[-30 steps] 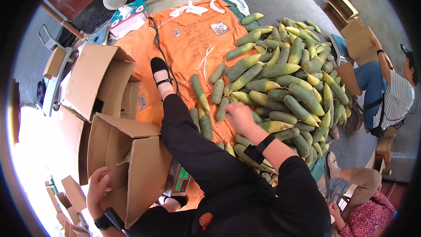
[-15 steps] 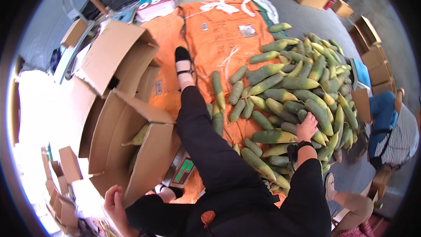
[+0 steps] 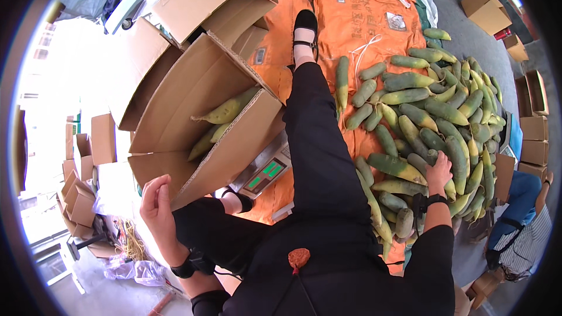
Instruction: Picking up long green produce from a pile on the floor and packing it into cardboard boxes, weighing them on a scale.
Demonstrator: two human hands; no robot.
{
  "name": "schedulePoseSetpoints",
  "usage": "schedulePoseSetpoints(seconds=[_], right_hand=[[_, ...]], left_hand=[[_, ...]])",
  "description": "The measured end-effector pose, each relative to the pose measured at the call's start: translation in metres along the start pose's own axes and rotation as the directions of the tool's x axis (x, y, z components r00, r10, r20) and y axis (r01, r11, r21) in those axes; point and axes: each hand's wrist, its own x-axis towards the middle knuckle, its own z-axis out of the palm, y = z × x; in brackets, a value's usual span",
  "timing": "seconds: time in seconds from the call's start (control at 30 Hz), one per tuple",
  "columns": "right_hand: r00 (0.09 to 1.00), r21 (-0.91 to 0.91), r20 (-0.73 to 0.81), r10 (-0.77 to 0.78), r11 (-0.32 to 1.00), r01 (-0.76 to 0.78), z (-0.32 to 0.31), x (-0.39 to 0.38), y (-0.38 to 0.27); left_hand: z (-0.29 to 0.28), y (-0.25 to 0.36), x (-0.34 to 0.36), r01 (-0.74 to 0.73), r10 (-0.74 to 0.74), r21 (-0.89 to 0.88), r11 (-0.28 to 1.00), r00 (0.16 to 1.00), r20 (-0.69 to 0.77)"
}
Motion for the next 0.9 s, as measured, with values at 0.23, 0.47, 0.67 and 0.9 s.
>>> schedulePoseSetpoints(seconds=[0.23,0.47,0.67,0.9], right_hand=[[0.943,0.482,-0.224,-0.247,0.813,0.328,-0.034,0.012,-0.025],[0.777,0.806,-0.489,-0.397,0.135,0.576,-0.197,-0.04,-0.141],[0.598,0.653,-0.737,-0.315,-0.56,0.51,-0.28,-0.104,-0.23],[0.445,0.645,-0.492,-0.748,-0.657,-0.391,-0.264,-0.192,-0.338]], left_hand=[[-0.006,-0.001,0.004,-0.094,0.094,-0.018,0.995,0.995,-0.029],[-0.012,-0.002,-0.002,-0.117,0.117,0.005,0.993,0.991,-0.062],[-0.014,-0.002,-0.001,-0.108,0.095,-0.119,0.987,0.99,-0.108],[-0.006,0.022,0.011,-0.311,0.298,-0.113,0.944,0.947,-0.117]])
